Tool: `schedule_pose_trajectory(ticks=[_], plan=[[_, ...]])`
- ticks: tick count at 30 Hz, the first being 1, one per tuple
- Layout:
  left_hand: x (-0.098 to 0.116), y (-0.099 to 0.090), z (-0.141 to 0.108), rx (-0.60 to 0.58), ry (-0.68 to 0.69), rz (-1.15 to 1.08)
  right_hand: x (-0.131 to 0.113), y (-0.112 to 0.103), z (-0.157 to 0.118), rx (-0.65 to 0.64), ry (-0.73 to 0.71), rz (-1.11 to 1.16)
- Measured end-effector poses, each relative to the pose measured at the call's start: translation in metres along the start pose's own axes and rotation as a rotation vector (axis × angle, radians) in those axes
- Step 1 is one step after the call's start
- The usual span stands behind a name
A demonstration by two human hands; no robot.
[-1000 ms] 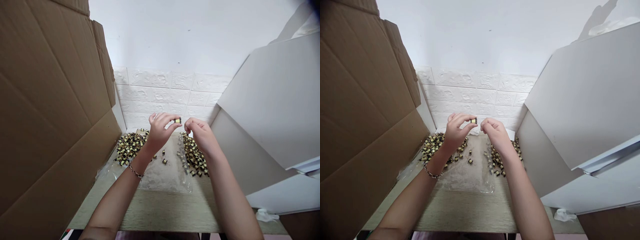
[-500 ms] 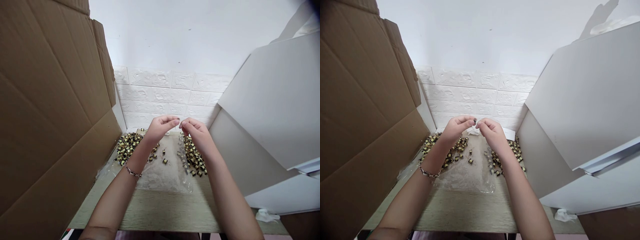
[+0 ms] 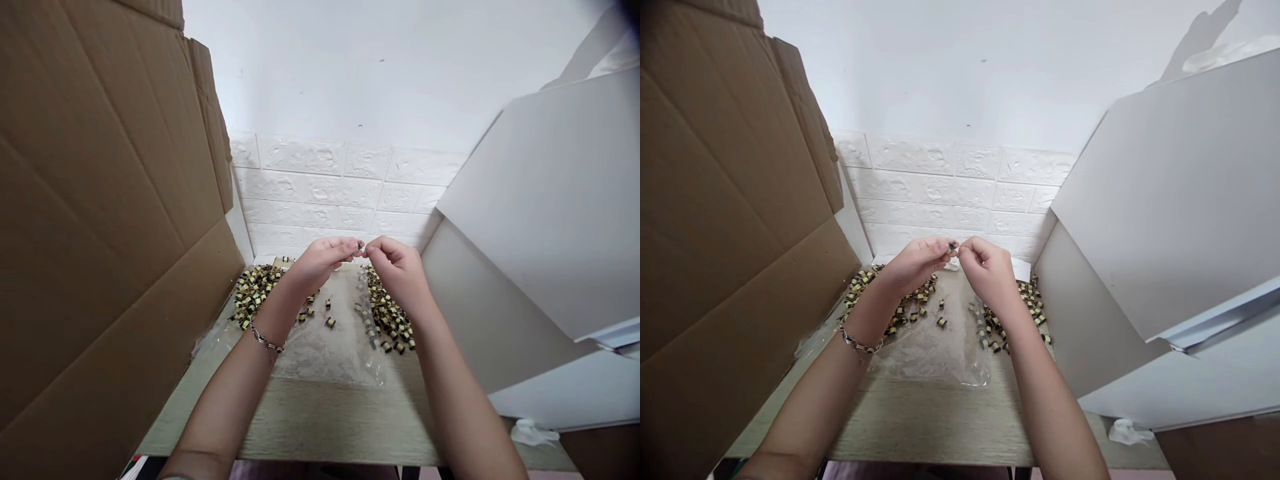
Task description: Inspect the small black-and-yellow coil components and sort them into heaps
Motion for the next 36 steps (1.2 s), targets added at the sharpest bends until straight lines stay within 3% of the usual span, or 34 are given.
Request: schedule_pose_trajectory(ticks=[10, 15, 24, 36], plan=[[-0.009, -0.001, 0.001, -0.016, -0.042, 0.058, -0.012, -0.008, -0.003, 0.111, -0.129, -0.258], [-0.012, 0.0, 0.001, -0.065, -0.053, 0.05, -0.016, -0.007, -0.003, 0.109, -0.221, -0.369], [-0.014, 0.001, -0.001, -0.122, -0.082, 0.07, -0.018, -0.006, -0.002, 0.085, -0.243, -0.386], [-0.01, 0.001, 0.0, -0.175, -0.01, 0.138, -0.015, -0.001, -0.002, -0.021, -0.221, -0.343]])
Point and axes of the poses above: each hand's wrist, its own z-axis towards the middle knuckle, its own y-axis out of the palm, x = y × z, the point moved 8 cm from there along z, towards the middle knuckle, and after that the axes turned 10 degrees about y, right-handed, at the moved point
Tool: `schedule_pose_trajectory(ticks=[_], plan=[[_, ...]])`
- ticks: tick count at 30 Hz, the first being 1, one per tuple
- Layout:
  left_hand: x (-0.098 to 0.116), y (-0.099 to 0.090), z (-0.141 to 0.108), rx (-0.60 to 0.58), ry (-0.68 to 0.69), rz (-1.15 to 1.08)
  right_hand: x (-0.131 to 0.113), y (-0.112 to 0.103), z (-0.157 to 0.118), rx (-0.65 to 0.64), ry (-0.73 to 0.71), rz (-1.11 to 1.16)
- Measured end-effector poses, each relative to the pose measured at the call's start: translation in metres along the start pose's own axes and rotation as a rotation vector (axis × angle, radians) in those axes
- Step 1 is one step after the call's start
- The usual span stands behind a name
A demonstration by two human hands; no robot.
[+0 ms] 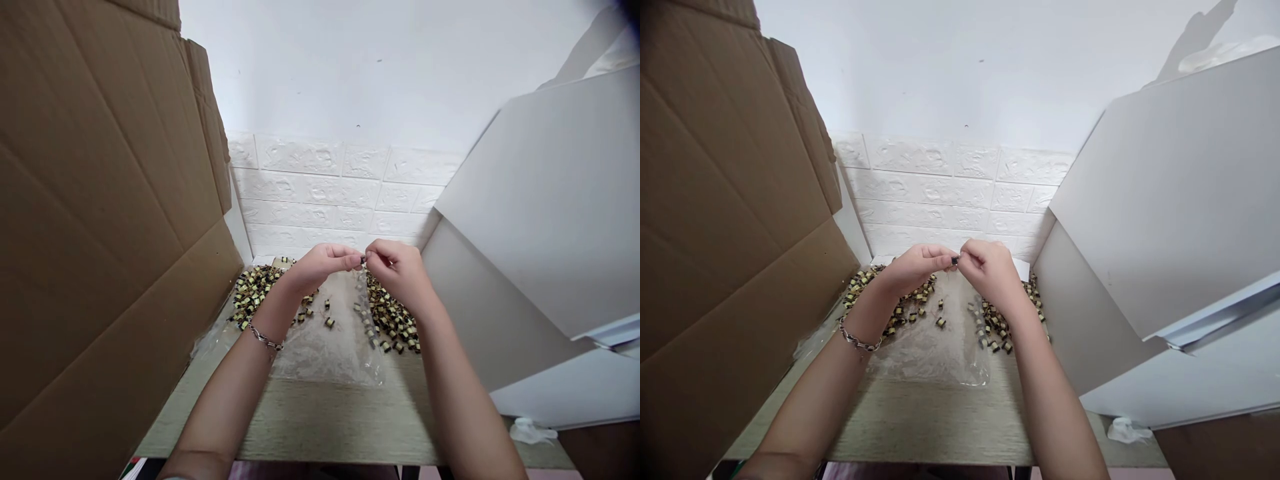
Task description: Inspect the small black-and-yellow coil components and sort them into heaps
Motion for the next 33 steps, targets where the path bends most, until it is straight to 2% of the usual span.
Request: schedule_pose_trajectory(ticks=[10, 14, 21, 26, 29, 33], plan=[[0.001, -0.002, -0.002, -0.021, -0.017, 0.077, 0.006, 0.005, -0.001, -0.143, 0.084, 0.11], [0.004, 0.0, -0.002, -0.027, -0.012, 0.062, 0.004, 0.003, -0.004, -0.156, 0.092, 0.127], [0.002, 0.012, -0.004, 0.025, -0.085, -0.172, 0.0, -0.008, -0.006, -0.016, 0.079, 0.063], [0.002, 0.01, -0.005, 0.126, -0.116, -0.293, -0.019, -0.02, -0.014, 0.13, -0.021, -0.086], [0.001, 0.007, -0.005, 0.186, -0.117, -0.423, -0.032, -0.027, -0.019, 0.191, -0.084, -0.062], [0.005, 0.01, -0.004, 0.175, -0.092, -0.472, -0.039, -0.031, -0.021, 0.247, -0.136, -0.029]])
Point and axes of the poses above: each hand's wrist, its own z-axis towards the middle knuckle, its own y-axis out of the palm, x = y × z, the point moved 8 cm from there along z, towards the middle knuckle, and after that the axes turned 10 degrees about y, right-handed, at the moved point
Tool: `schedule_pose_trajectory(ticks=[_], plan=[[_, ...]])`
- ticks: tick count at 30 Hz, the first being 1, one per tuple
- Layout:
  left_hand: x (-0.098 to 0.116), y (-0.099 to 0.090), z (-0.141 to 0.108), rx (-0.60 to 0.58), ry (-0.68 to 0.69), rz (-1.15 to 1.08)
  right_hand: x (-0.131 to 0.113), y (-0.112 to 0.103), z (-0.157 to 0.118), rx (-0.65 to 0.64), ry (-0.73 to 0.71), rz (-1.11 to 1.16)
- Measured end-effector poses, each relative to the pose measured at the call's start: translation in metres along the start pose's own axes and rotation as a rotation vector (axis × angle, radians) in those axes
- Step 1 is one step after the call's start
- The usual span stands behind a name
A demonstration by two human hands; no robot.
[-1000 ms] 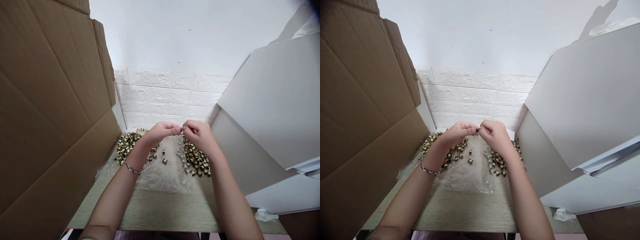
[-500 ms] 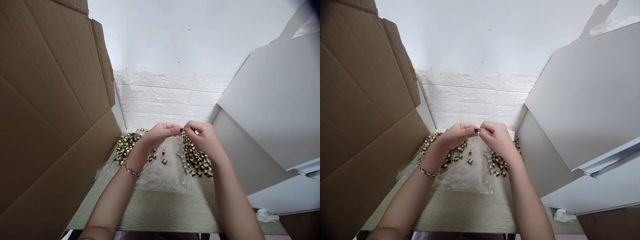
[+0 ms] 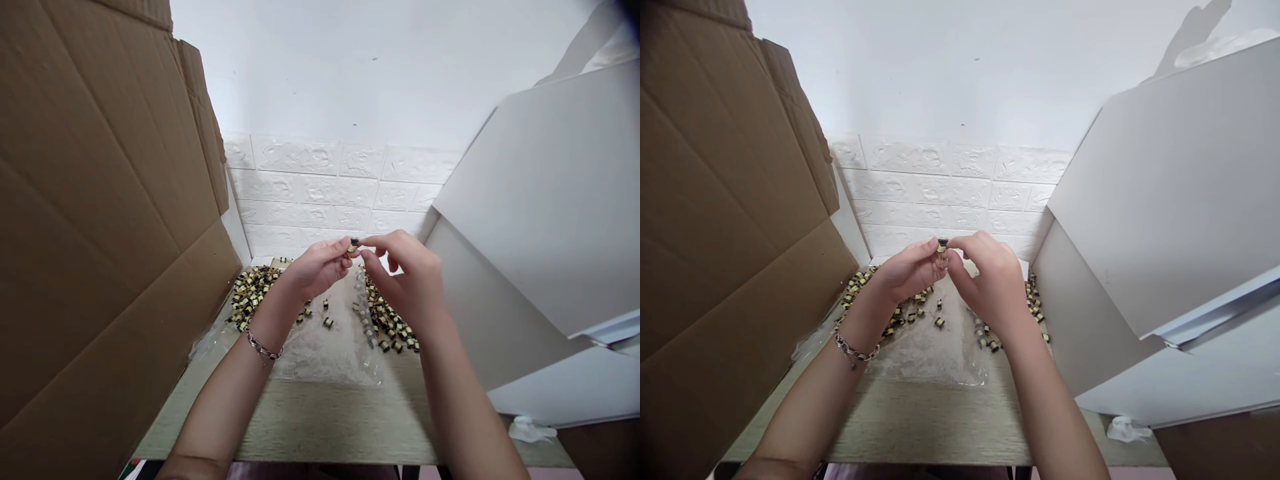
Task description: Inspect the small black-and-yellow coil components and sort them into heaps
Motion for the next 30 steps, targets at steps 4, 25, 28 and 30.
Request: schedule_pose_trajectory(ticks=[4, 25, 28, 30], plan=[[0.004, 0.007, -0.003, -0.018, 0.01, 0.007, 0.002, 0.0, 0.001, 0.045, -0.009, -0.019], [0.01, 0.005, -0.001, -0.066, 0.094, 0.274, 0.003, 0.006, 0.002, 0.003, -0.08, -0.052], [0.009, 0.004, -0.001, -0.064, 0.091, 0.29, 0.004, 0.006, 0.002, -0.004, -0.075, -0.048], [0.008, 0.004, 0.0, -0.063, 0.088, 0.289, 0.005, 0.006, 0.002, -0.01, -0.074, -0.041]])
Point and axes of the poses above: each hand's wrist, its own z-axis towards the middle knuckle, its own y-axis out of the palm, x = y × z, the point moved 8 cm from there along z, towards the middle knuckle, and after that the axes turned 10 degrees about y, right-handed, at the moved point
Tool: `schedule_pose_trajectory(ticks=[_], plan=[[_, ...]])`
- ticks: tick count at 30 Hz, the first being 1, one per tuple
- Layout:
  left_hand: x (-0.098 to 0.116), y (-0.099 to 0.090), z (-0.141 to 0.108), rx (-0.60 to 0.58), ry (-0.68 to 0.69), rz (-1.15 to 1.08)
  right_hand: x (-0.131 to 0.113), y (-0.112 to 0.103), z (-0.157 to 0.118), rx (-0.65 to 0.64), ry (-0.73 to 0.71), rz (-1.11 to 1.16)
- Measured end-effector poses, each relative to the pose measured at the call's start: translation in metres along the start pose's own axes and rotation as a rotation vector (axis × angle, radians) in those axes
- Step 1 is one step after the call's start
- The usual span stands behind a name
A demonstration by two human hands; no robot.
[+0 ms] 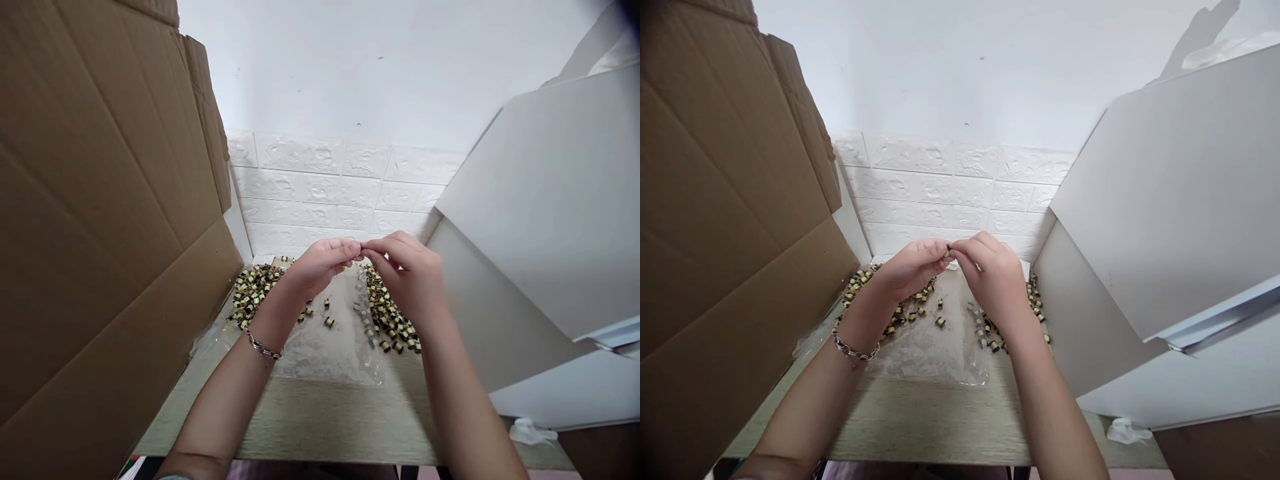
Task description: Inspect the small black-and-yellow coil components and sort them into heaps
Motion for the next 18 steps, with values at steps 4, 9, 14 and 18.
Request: schedule_pose_trajectory(ticks=[4, 9, 14, 18], plan=[[-0.001, -0.001, -0.001, 0.014, -0.016, 0.006, 0.002, 0.001, 0.0, -0.011, 0.006, 0.006], [-0.001, -0.001, -0.002, 0.001, -0.035, 0.052, 0.003, 0.001, -0.001, -0.02, 0.0, 0.009], [0.0, 0.002, -0.002, 0.018, -0.021, -0.013, 0.002, 0.001, 0.0, -0.037, 0.002, 0.01], [-0.009, 0.01, -0.005, 0.031, -0.121, -0.276, 0.0, -0.006, 0.0, 0.024, 0.015, 0.023]])
Point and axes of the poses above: each hand's wrist, its own z-axis towards the middle knuckle, its own y-axis out of the palm, x = y × z, the point moved 8 cm from there along z, towards the middle knuckle, and after that the axes turned 10 degrees about y, right-handed, at the moved point
